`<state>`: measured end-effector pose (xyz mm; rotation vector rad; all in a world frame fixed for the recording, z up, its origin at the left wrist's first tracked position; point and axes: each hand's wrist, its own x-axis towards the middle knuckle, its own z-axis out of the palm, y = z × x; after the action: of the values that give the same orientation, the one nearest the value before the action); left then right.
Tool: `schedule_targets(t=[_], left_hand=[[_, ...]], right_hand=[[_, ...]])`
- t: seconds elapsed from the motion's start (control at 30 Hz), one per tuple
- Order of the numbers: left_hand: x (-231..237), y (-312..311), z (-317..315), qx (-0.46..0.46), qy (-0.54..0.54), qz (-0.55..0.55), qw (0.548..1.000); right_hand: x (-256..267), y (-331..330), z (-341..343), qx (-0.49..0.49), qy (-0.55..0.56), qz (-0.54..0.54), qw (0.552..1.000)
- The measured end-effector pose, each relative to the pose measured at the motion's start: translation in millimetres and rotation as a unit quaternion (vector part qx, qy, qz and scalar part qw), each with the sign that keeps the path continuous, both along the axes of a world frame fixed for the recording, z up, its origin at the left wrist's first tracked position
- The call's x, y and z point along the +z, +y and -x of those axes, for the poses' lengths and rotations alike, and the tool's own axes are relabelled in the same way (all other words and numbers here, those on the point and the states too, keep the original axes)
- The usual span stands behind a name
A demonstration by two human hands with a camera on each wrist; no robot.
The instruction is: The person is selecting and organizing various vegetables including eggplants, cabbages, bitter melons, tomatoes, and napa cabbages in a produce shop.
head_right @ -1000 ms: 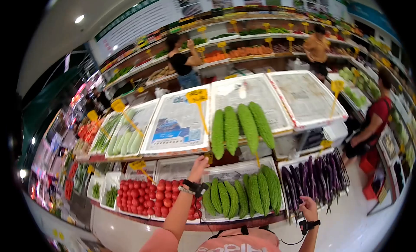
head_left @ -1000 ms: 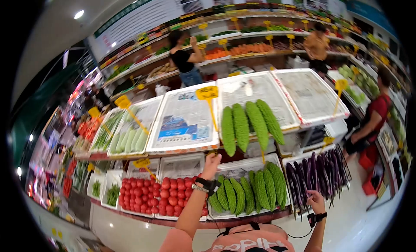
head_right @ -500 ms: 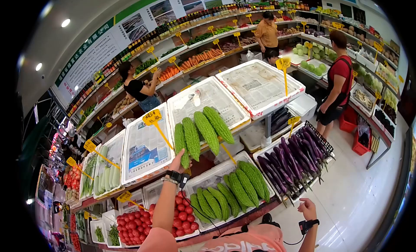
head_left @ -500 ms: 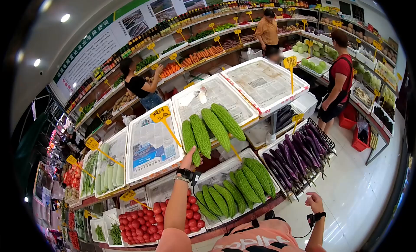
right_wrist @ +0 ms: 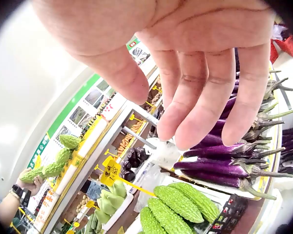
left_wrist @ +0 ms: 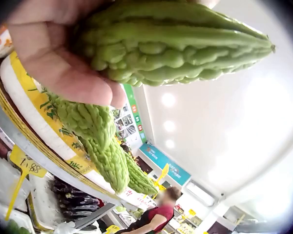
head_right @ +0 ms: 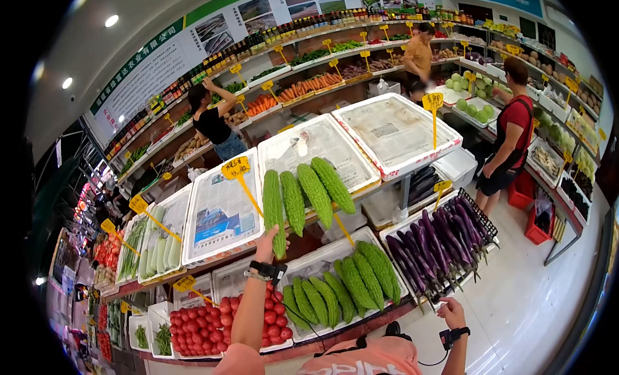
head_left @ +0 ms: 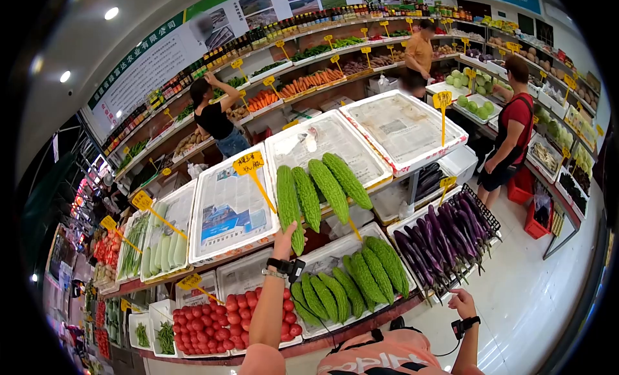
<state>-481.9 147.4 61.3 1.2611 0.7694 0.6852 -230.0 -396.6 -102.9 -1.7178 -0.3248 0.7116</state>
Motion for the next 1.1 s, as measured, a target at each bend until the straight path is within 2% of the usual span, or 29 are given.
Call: schedule_targets(t=[0.07,0.13,0.2,0.23,0.33,0.4,0.47,0.5,0.53,0.63,0.77,0.8,0.87,0.93,1.07,1.1], left_hand=[[4,-28,12,0.014,-0.02,-0.004,1.0],[-1,-53,28,-0.014,-0.056,-0.015,0.998],[-13,-85,46,0.005,-0.042,-0.036,0.998],[-17,-98,57,-0.03,-0.075,-0.025,0.996],[-39,-143,90,-0.034,-0.056,-0.061,0.996],[-38,-178,107,-0.009,-0.021,-0.048,0.999],[-57,-206,128,0.019,0.017,-0.113,0.993],[-53,-217,138,0.006,0.052,-0.093,0.994],[-45,-233,144,0.015,0.041,-0.051,0.998],[-71,-262,161,0.037,0.058,-0.004,0.998],[-126,-269,171,0.019,0.138,-0.088,0.986],[-114,-267,164,0.009,0.188,-0.077,0.979],[-132,-260,154,0.006,0.182,-0.066,0.981],[-187,-250,145,0.015,0.204,-0.111,0.973],[-214,-224,102,-0.004,0.183,-0.037,0.982],[-213,-217,91,-0.02,0.211,-0.001,0.977]], right_hand=[[-7,1,-1,0.014,0.001,0.002,1.0],[-12,4,-1,0.034,0.006,0.008,0.999],[-12,11,1,0.043,0.014,0.011,0.999],[-13,13,2,0.047,0.014,0.002,0.999],[-25,17,-6,0.094,0.021,0.009,0.995],[-29,19,-12,0.126,0.013,0.01,0.992],[-35,22,-15,0.118,0.034,0.021,0.992],[-41,20,-15,0.111,0.052,0.034,0.992],[-48,20,-18,0.104,0.07,0.045,0.991],[-88,6,-21,0.113,0.108,0.103,0.982],[-156,-26,-21,0.102,0.168,0.231,0.953],[-166,-34,-19,0.102,0.182,0.263,0.942],[-189,-50,-14,0.076,0.237,0.304,0.919],[-188,-63,-1,0.054,0.25,0.335,0.907],[-186,-97,13,0.022,0.271,0.357,0.894],[-184,-105,16,0.012,0.273,0.36,0.892]])
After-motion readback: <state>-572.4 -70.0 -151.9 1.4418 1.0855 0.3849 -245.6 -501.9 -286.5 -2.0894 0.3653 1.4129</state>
